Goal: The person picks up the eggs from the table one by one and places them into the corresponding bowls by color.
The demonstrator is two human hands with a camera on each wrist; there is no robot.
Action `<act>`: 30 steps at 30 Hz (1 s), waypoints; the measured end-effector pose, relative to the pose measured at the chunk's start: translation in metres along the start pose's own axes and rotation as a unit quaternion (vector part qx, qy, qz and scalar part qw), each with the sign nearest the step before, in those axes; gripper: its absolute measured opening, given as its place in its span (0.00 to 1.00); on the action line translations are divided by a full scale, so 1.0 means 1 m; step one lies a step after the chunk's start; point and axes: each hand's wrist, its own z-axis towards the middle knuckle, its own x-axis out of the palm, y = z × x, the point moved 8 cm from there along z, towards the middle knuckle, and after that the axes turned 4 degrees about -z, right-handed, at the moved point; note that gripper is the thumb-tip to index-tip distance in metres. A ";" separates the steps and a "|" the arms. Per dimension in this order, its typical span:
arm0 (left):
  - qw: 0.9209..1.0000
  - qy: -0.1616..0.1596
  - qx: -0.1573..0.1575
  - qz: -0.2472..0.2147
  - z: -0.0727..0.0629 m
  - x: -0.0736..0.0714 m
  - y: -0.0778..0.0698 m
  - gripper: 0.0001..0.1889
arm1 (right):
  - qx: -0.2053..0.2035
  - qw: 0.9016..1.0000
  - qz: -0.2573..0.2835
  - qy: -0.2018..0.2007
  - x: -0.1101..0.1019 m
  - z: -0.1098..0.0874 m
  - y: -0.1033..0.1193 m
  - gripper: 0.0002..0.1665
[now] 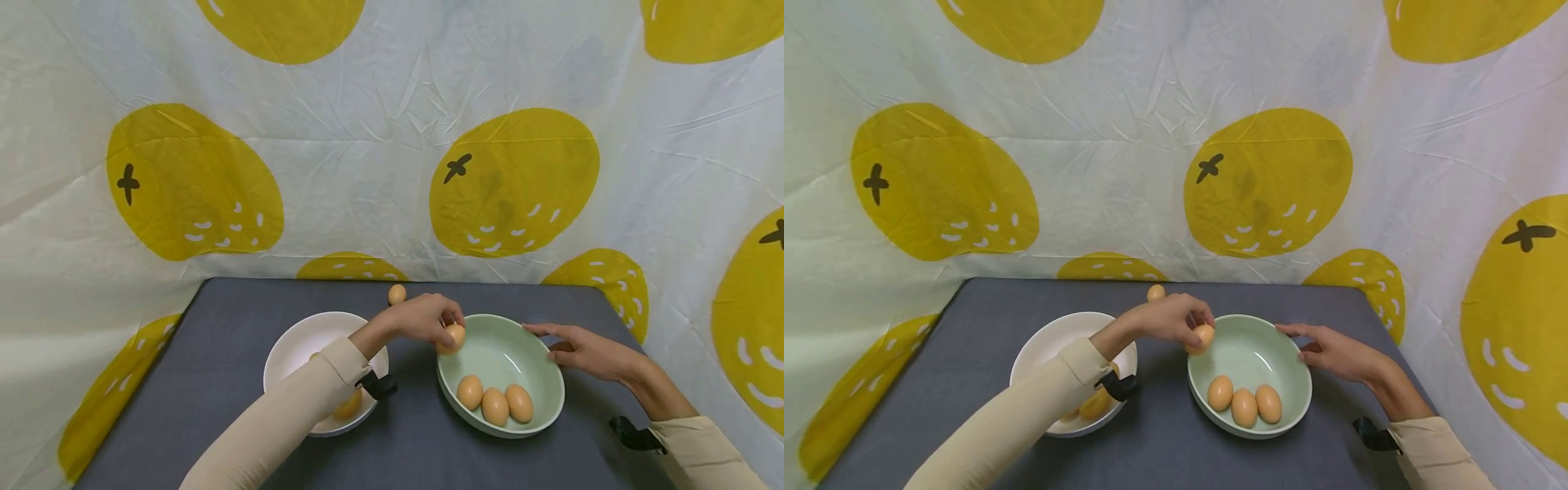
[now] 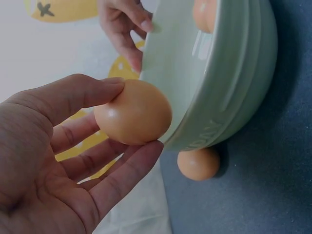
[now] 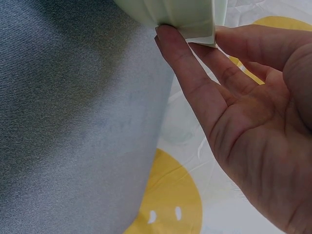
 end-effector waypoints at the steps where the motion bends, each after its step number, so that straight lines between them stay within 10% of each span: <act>1: 1.000 0.003 0.003 -0.001 0.000 0.001 -0.001 0.16 | -0.001 1.000 -0.001 0.000 0.000 0.000 0.000 0.37; 30: 0.993 0.080 0.033 0.075 0.026 0.041 -0.011 0.15 | -0.004 1.000 -0.007 -0.005 0.000 0.001 0.000 0.36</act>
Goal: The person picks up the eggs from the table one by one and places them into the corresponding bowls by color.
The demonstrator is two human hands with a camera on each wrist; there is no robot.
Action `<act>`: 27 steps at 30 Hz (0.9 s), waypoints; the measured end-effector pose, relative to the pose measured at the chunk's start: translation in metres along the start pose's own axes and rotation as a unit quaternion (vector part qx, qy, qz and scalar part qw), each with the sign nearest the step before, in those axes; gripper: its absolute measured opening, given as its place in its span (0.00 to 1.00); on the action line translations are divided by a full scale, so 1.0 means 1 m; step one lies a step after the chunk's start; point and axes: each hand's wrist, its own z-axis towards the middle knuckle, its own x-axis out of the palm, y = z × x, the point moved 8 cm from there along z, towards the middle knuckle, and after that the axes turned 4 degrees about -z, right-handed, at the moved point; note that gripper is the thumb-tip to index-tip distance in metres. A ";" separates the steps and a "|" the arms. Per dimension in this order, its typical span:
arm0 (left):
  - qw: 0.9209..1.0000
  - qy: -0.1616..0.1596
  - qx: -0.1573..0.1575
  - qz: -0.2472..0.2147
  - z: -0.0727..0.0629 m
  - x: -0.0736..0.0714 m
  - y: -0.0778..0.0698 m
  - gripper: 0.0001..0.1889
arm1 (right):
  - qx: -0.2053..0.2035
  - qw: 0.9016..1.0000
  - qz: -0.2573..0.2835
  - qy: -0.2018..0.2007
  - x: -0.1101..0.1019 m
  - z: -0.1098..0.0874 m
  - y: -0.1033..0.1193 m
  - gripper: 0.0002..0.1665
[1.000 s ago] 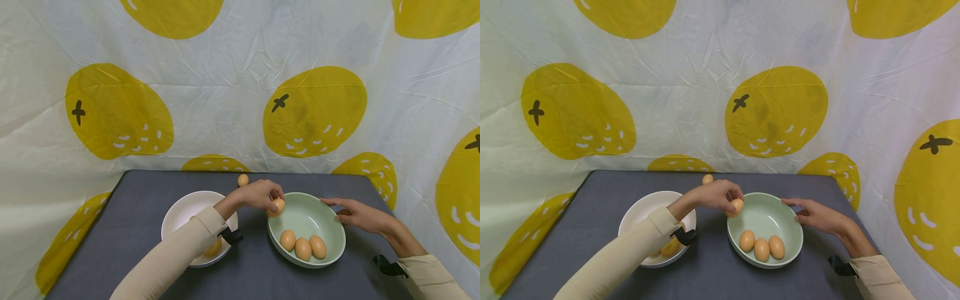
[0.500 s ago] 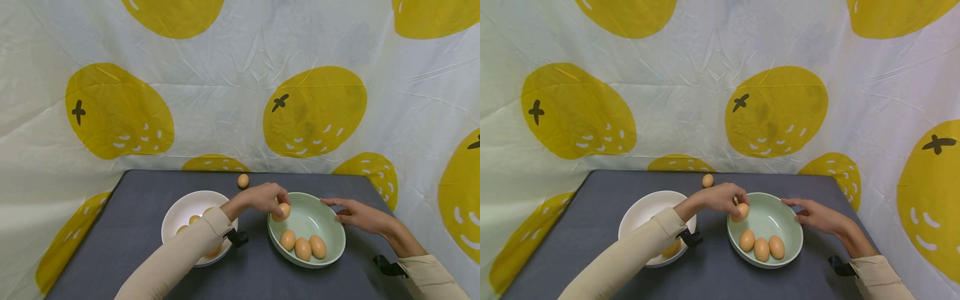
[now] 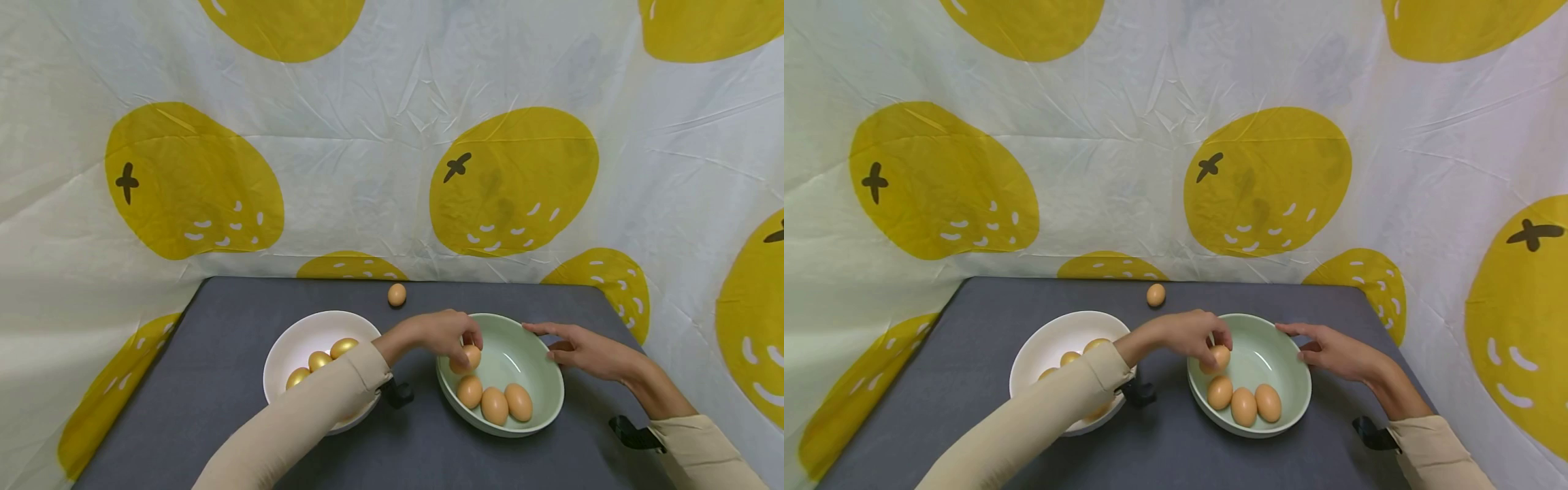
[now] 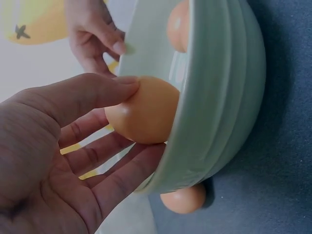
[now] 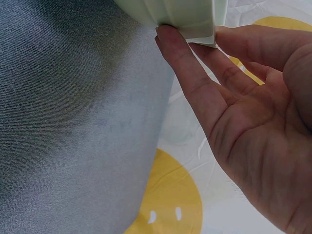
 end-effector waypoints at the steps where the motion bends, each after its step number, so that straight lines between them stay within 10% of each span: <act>1: 1.000 0.002 -0.001 0.003 0.001 0.001 -0.001 0.15 | 0.000 1.000 -0.001 0.000 0.000 0.000 0.000 0.36; 27: 0.995 0.077 0.005 0.063 0.010 0.034 -0.008 0.13 | -0.008 1.000 0.002 0.001 0.002 -0.001 0.000 0.36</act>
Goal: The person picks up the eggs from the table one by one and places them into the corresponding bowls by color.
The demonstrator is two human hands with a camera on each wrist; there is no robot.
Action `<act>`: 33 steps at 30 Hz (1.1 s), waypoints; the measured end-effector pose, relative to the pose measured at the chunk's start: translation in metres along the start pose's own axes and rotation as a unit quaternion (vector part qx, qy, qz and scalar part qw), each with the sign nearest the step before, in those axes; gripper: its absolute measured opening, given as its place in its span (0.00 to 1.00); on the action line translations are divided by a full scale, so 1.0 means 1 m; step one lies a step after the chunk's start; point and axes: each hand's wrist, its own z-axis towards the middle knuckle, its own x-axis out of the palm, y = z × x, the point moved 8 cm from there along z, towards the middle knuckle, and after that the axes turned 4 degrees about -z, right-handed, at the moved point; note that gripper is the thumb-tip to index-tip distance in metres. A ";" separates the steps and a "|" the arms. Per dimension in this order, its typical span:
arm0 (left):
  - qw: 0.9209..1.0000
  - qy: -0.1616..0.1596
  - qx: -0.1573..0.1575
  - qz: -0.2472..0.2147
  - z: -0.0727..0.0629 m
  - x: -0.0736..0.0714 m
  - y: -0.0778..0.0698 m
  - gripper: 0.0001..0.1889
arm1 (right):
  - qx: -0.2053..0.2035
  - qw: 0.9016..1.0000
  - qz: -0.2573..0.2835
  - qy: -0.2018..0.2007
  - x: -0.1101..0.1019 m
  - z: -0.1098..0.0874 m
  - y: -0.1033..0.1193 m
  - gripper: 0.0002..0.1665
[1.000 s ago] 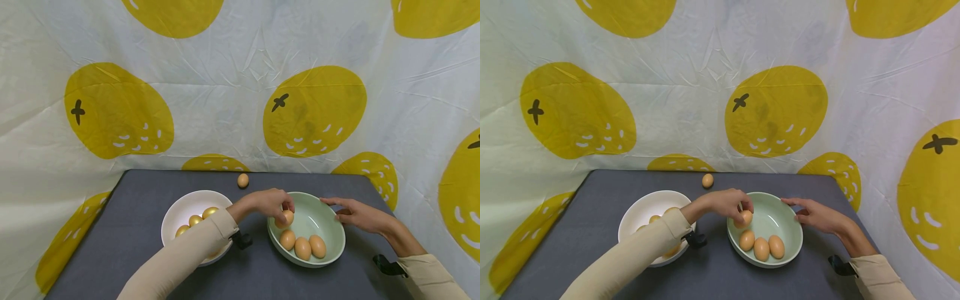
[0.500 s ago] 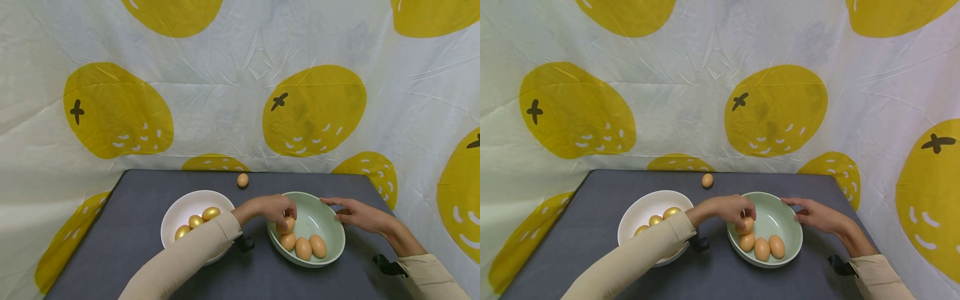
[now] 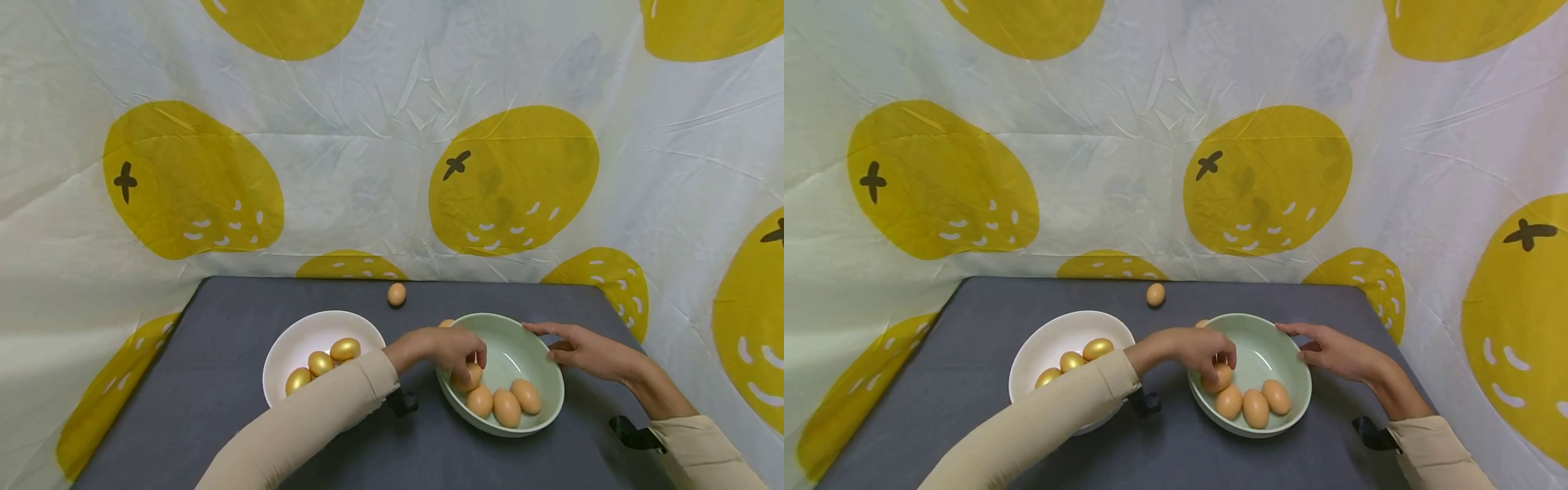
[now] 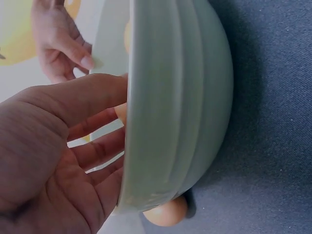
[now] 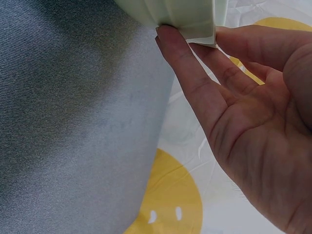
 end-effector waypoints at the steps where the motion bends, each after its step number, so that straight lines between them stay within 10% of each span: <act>1: 1.000 0.005 -0.005 0.003 0.001 0.002 0.000 0.14 | 0.000 1.000 0.000 0.001 0.000 0.000 0.000 0.36; 16: 0.996 -0.064 0.005 -0.058 -0.014 -0.025 0.013 0.18 | -0.004 1.000 0.001 0.000 0.000 0.000 -0.001 0.36; 25: 0.976 -0.135 0.003 -0.169 -0.026 -0.048 0.031 0.16 | 0.003 1.000 -0.001 -0.004 0.000 0.001 -0.003 0.36; 33: 0.969 -0.197 -0.022 -0.150 -0.029 -0.061 0.050 0.15 | -0.001 1.000 0.000 -0.004 0.001 0.001 -0.002 0.36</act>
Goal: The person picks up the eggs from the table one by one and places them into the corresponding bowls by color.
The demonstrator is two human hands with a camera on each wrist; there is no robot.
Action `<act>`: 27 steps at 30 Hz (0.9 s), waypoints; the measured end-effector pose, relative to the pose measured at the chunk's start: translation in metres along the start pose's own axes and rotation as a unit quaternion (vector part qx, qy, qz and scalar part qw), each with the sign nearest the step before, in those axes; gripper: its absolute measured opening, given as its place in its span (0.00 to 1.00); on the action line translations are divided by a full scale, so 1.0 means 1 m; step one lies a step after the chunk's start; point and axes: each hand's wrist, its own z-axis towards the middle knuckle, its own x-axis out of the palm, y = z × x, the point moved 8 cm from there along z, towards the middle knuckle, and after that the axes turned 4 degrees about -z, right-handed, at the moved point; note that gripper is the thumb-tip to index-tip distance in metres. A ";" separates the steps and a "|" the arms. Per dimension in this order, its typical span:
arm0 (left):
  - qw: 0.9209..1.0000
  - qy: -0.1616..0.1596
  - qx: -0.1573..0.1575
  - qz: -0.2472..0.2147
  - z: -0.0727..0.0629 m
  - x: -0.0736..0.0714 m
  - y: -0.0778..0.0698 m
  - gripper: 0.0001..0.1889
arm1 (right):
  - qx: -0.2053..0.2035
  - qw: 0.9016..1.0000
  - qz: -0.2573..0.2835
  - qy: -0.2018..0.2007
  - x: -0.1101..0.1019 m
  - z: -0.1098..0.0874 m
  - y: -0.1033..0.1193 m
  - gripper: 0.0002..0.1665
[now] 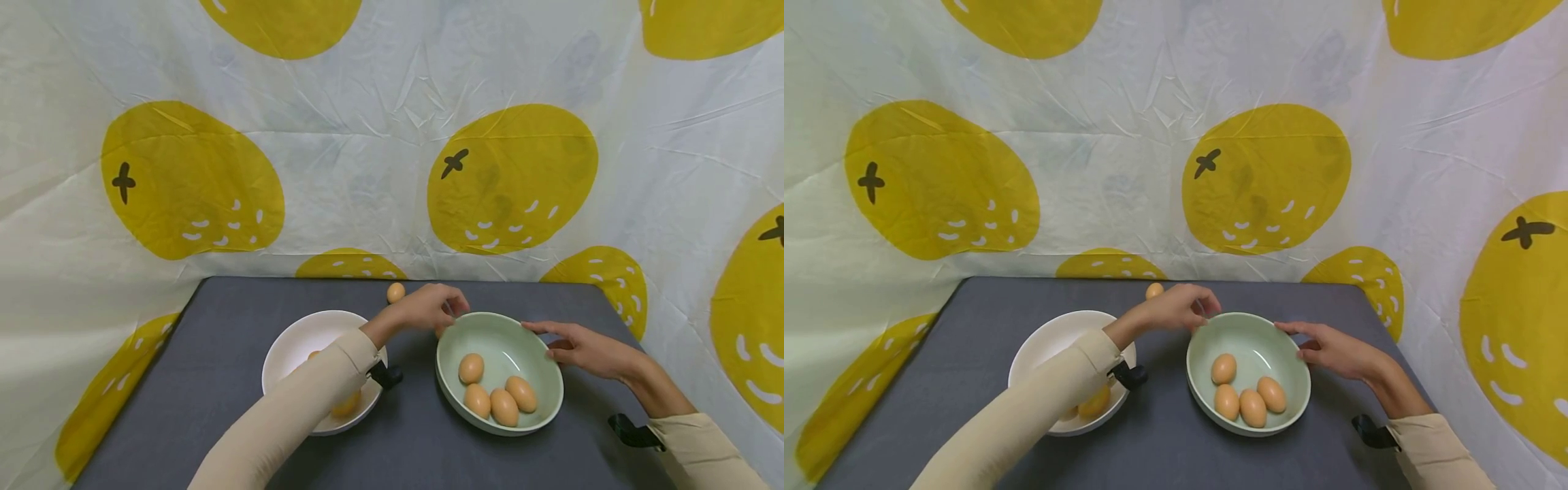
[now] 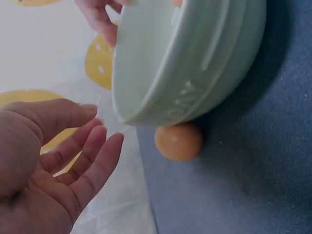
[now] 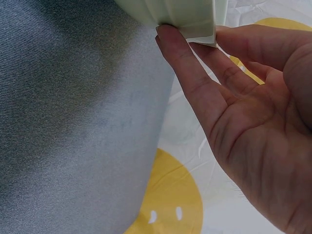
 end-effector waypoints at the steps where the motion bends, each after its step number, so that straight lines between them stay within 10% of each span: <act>1: 1.000 -0.005 -0.001 0.002 0.000 -0.001 0.002 0.16 | -0.001 1.000 0.000 0.000 0.000 0.000 0.000 0.36; 11: 0.999 -0.026 -0.027 0.028 0.008 -0.004 0.019 0.18 | -0.003 1.000 0.002 0.003 0.000 0.000 0.000 0.36; 27: 0.991 0.066 -0.058 0.103 0.018 0.022 0.033 0.20 | 0.006 1.000 0.003 0.001 0.001 -0.001 -0.001 0.36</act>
